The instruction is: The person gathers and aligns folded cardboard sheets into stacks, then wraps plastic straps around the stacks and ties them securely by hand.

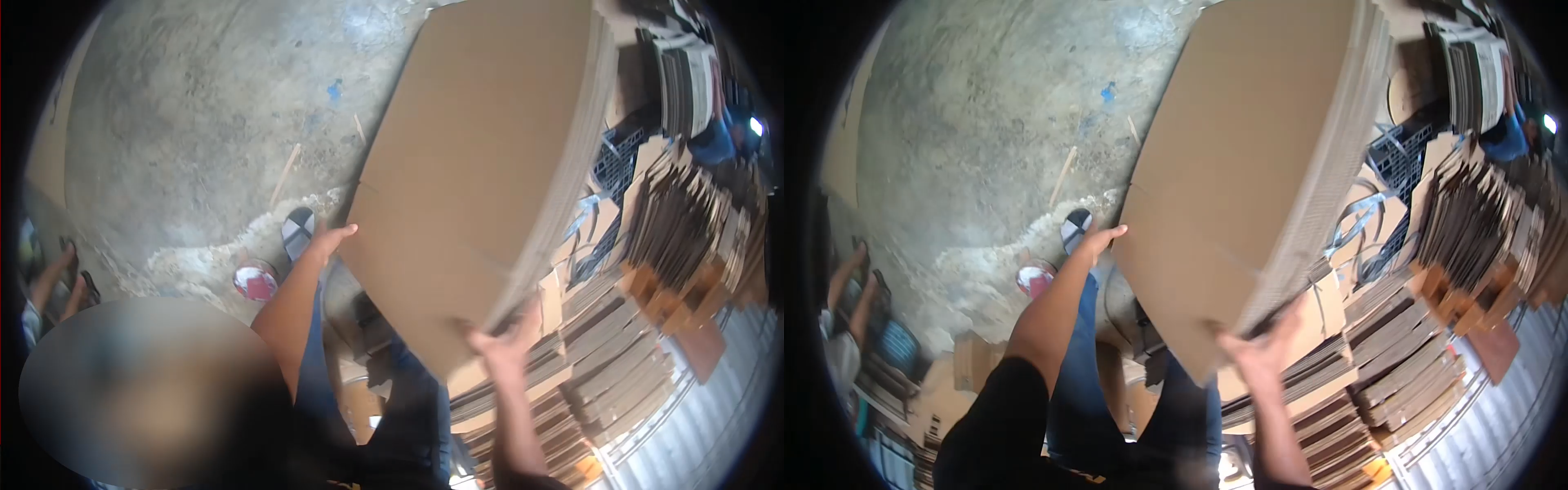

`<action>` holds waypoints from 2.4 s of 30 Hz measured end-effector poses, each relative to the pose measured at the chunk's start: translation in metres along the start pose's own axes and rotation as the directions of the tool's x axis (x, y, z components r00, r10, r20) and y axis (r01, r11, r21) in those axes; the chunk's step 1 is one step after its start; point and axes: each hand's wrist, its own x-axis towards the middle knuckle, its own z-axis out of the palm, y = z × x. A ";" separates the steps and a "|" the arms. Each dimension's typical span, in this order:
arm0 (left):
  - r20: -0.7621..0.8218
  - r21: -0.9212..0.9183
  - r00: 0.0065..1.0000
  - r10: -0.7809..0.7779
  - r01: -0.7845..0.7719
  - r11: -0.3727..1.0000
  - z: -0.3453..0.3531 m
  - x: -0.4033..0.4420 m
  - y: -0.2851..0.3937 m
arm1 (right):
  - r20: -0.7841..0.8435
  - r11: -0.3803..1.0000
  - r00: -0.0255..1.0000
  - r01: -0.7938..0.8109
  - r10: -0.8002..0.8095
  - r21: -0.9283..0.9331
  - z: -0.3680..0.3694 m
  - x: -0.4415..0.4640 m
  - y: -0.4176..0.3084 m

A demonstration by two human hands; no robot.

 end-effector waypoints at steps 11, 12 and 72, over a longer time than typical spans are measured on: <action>-0.060 0.073 0.492 0.869 -0.866 0.495 0.054 -0.226 0.167 | -0.102 0.986 0.986 -0.140 0.130 -0.096 0.158 -0.043 0.020; -0.069 0.180 0.531 0.845 -0.826 0.534 0.064 -0.230 0.176 | -0.085 0.986 0.986 -0.150 0.143 -0.078 0.161 -0.044 0.019; -0.160 0.983 0.617 0.770 0.031 0.180 0.131 -0.201 0.198 | 0.006 0.994 0.999 -0.045 0.046 -0.100 -0.064 0.376 0.326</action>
